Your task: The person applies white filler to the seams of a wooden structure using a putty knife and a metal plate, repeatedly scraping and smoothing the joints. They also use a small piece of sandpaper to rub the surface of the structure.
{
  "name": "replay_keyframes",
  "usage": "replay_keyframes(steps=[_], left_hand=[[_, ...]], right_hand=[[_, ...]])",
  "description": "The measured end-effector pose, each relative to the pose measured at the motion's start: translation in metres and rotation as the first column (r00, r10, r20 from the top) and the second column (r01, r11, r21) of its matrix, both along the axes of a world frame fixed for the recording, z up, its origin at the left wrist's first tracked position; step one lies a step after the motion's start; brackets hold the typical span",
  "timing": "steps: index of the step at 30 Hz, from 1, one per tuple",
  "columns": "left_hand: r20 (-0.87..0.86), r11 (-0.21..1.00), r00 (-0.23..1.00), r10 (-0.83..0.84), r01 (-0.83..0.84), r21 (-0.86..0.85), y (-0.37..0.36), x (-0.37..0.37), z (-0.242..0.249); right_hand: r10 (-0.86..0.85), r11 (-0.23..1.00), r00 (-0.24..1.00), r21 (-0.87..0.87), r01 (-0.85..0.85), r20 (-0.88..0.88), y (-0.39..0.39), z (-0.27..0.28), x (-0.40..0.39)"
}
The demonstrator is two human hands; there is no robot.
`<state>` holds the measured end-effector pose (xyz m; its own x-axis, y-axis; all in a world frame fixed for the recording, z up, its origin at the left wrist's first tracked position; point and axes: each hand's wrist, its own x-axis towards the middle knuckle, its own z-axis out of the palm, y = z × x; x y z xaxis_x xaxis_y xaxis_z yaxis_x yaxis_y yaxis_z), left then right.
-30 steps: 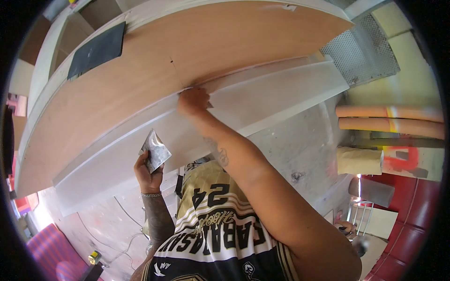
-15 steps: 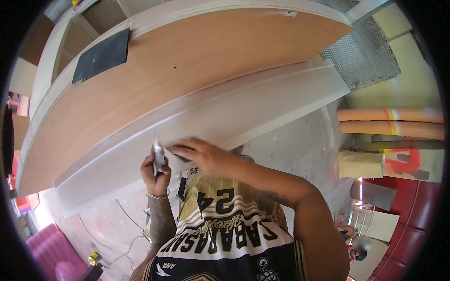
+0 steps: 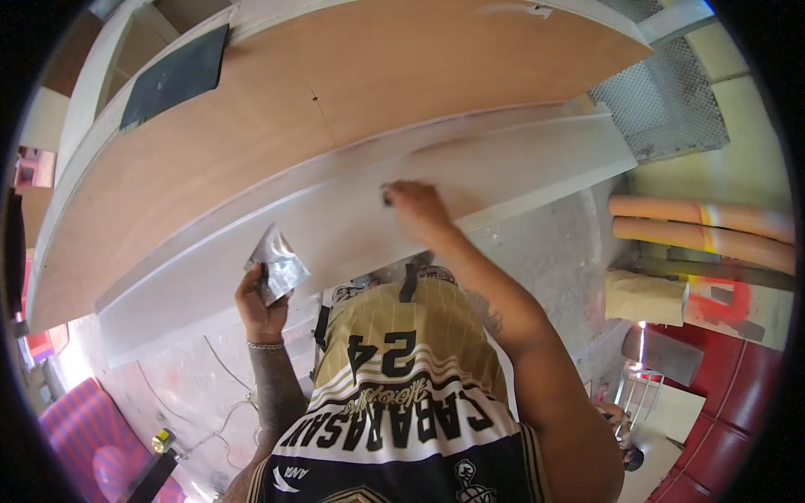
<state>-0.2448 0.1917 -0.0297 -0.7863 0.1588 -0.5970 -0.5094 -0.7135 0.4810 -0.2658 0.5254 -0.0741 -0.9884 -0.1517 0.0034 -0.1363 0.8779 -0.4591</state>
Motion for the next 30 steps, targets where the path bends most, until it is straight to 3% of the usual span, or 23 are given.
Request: replay_keyframes(steps=[2, 5, 7, 9, 12, 15, 17, 19, 21, 23, 24, 26, 27, 28, 29, 30], left_hand=[[0.071, 0.999, 0.997, 0.029, -0.03, 0.011, 0.016, 0.006, -0.001], [0.119, 0.997, 0.993, 0.006, -0.015, 0.076, 0.027, 0.013, -0.001], [0.133, 0.995, 0.991, -0.013, 0.0, 0.096, 0.026, 0.016, -0.007], [0.134, 0.996, 0.991, 0.03, -0.041, 0.079, 0.031, 0.016, -0.004], [0.091, 0.998, 0.996, 0.023, -0.028, 0.056, 0.03, 0.018, 0.002], [0.093, 0.998, 0.994, 0.05, -0.053, 0.026, 0.029, 0.017, 0.001], [0.068, 0.998, 0.996, 0.049, -0.051, 0.023, 0.025, 0.019, -0.007], [0.107, 0.997, 0.992, 0.07, -0.073, 0.021, 0.022, 0.022, -0.011], [0.141, 0.995, 0.987, 0.072, -0.081, 0.059, 0.018, 0.019, -0.014], [0.19, 0.985, 0.979, 0.07, -0.098, 0.14, 0.015, 0.022, -0.019], [0.228, 0.956, 0.972, 0.047, -0.11, 0.273, 0.014, 0.022, -0.025], [0.121, 0.927, 0.992, 0.023, -0.067, 0.368, 0.016, 0.022, -0.019], [0.065, 0.911, 0.998, 0.01, -0.035, 0.411, 0.017, 0.02, -0.01], [-0.054, 0.786, 0.998, 0.046, -0.003, 0.618, 0.023, 0.015, 0.014], [-0.076, 0.852, 0.981, 0.18, -0.117, 0.51, 0.024, 0.017, 0.022], [-0.271, 0.946, 0.932, 0.24, -0.162, 0.281, 0.036, 0.013, 0.04]], right_hand=[[0.077, 0.997, 0.985, 0.002, -0.078, 0.153, -0.036, 0.027, 0.012], [-0.012, 1.0, 0.998, -0.004, 0.012, 0.063, -0.048, 0.06, 0.007], [-0.101, 0.995, 0.994, 0.019, 0.101, -0.029, -0.027, 0.038, -0.01], [-0.236, 0.94, 0.955, 0.206, 0.271, -0.182, -0.008, 0.019, -0.024], [-0.377, 0.874, 0.926, 0.331, 0.356, -0.001, -0.01, 0.014, -0.049], [-0.255, 0.903, 0.967, 0.363, 0.23, 0.023, -0.052, -0.014, -0.053], [-0.086, 0.989, 0.995, 0.12, 0.091, -0.043, -0.084, -0.01, -0.047], [0.003, 1.0, 0.996, -0.001, -0.003, 0.084, -0.109, 0.015, -0.043], [0.136, 0.904, 0.991, -0.411, -0.118, 0.015, -0.117, 0.053, -0.028], [0.261, 0.77, 0.935, -0.534, -0.351, -0.238, -0.118, 0.089, -0.006], [0.301, 0.763, 0.919, -0.513, -0.393, -0.256, -0.115, 0.089, 0.004], [0.373, 0.746, 0.88, -0.469, -0.473, -0.294, -0.102, 0.088, 0.02], [0.31, 0.793, 0.926, -0.479, -0.378, -0.217, -0.088, 0.086, 0.028], [0.243, 0.833, 0.96, -0.477, -0.281, -0.142, -0.069, 0.082, 0.035], [0.171, 0.865, 0.983, -0.466, -0.184, -0.071, -0.054, 0.079, 0.039], [0.036, 0.673, 0.991, -0.736, 0.074, 0.132, -0.046, 0.084, 0.043]])
